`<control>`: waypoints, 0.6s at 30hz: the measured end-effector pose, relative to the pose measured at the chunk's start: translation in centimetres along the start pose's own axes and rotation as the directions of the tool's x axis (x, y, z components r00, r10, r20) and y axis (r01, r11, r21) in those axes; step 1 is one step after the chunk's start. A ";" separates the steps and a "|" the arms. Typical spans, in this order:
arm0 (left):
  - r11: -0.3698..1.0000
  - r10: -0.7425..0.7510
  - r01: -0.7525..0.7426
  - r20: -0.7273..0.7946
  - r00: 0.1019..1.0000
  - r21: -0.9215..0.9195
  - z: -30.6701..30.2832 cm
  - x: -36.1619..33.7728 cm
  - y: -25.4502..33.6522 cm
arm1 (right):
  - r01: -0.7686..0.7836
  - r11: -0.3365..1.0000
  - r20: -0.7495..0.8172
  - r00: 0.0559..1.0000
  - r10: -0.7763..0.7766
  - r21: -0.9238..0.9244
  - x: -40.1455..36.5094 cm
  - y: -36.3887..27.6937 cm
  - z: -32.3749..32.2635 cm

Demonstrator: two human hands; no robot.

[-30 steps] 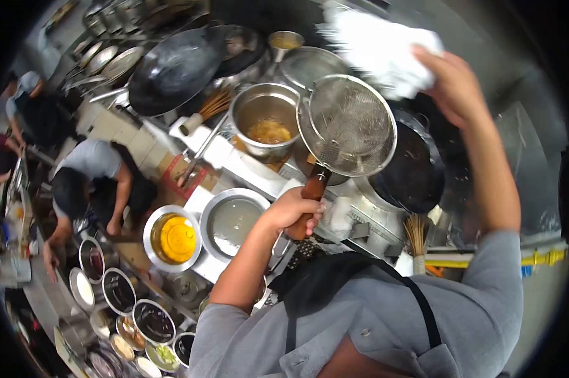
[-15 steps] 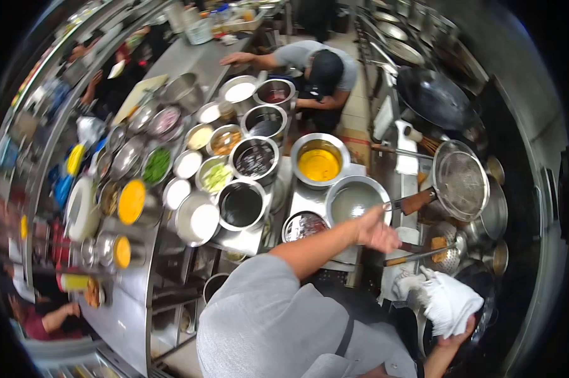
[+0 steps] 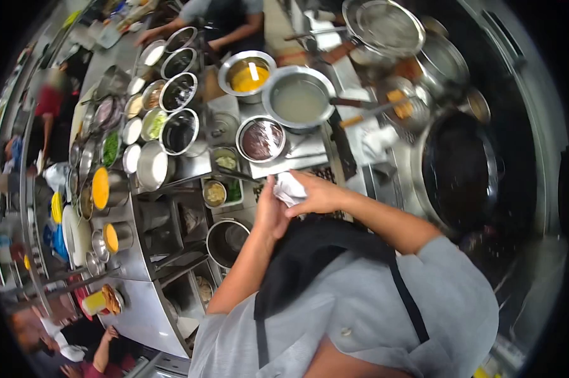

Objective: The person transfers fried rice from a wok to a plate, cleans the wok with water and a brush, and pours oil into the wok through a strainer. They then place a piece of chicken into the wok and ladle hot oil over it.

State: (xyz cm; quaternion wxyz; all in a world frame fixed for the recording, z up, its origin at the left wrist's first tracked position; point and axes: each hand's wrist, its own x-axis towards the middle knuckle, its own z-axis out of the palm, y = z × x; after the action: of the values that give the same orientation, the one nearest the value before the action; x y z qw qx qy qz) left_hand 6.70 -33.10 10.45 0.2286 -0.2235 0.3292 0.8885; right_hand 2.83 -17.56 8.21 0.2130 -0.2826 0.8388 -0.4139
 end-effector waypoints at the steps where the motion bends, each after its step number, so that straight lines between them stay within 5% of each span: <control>1: 0.997 -0.020 0.020 -0.001 1.000 0.080 0.3 -0.6 -0.4 | 0.059 0.996 -0.120 0.991 -0.067 -0.067 -0.3 -0.2 1.2; 2: 0.988 -0.014 0.014 -0.005 1.000 0.156 0.0 -1.6 -0.5 | 0.065 0.996 -0.117 0.990 -0.072 -0.065 -0.8 -0.5 1.7; 4: 0.973 -0.086 0.089 -0.020 0.996 0.215 -1.4 -3.1 -0.3 | -0.185 0.920 0.043 0.983 0.181 0.347 0.0 -1.4 1.7; 5: 0.966 -0.142 0.146 -0.031 0.989 0.214 -2.9 -3.5 -0.2 | -0.202 0.895 0.032 0.978 0.206 0.398 0.0 -0.8 2.5; 7: 0.972 -0.067 0.099 -0.153 0.986 0.212 -4.9 -4.7 -0.1 | -0.039 0.998 -0.158 0.987 0.032 -0.040 1.2 -0.1 3.6; 8: 0.970 -0.004 0.060 -0.232 0.973 0.235 -5.9 -5.5 0.2 | 0.050 0.994 -0.180 0.981 -0.068 -0.099 2.3 0.6 4.7; 9: 0.962 0.030 0.039 -0.244 0.969 0.272 -7.9 -6.0 0.4 | -0.077 0.997 -0.020 0.997 0.077 0.026 3.5 -1.5 4.7; 10: 0.953 0.065 0.019 -0.267 0.961 0.302 -9.7 -6.7 0.8 | 0.007 0.998 0.040 0.999 -0.010 0.066 5.5 -1.4 5.9; 12: 0.986 0.070 -0.008 -0.369 0.927 0.168 -12.2 -8.8 1.8 | 0.032 0.988 0.038 0.999 -0.038 0.150 9.5 -4.1 7.7; 14: 0.991 0.124 -0.091 -0.397 0.910 0.100 -15.1 -11.5 2.9 | 0.356 0.913 -0.085 0.922 -0.378 -0.201 15.2 -5.0 9.6; 18: 0.977 0.215 -0.176 -0.513 0.831 0.124 -22.3 -18.0 4.8 | 0.492 0.717 -0.158 0.761 -0.630 -0.494 22.6 -10.8 13.2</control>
State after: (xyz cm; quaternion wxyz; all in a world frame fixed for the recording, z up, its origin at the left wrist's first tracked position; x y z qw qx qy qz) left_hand 23.85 -56.29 7.38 0.0463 -0.4138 0.4318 0.8001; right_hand -3.05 -45.21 6.69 -0.1275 -0.4958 0.8025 -0.3064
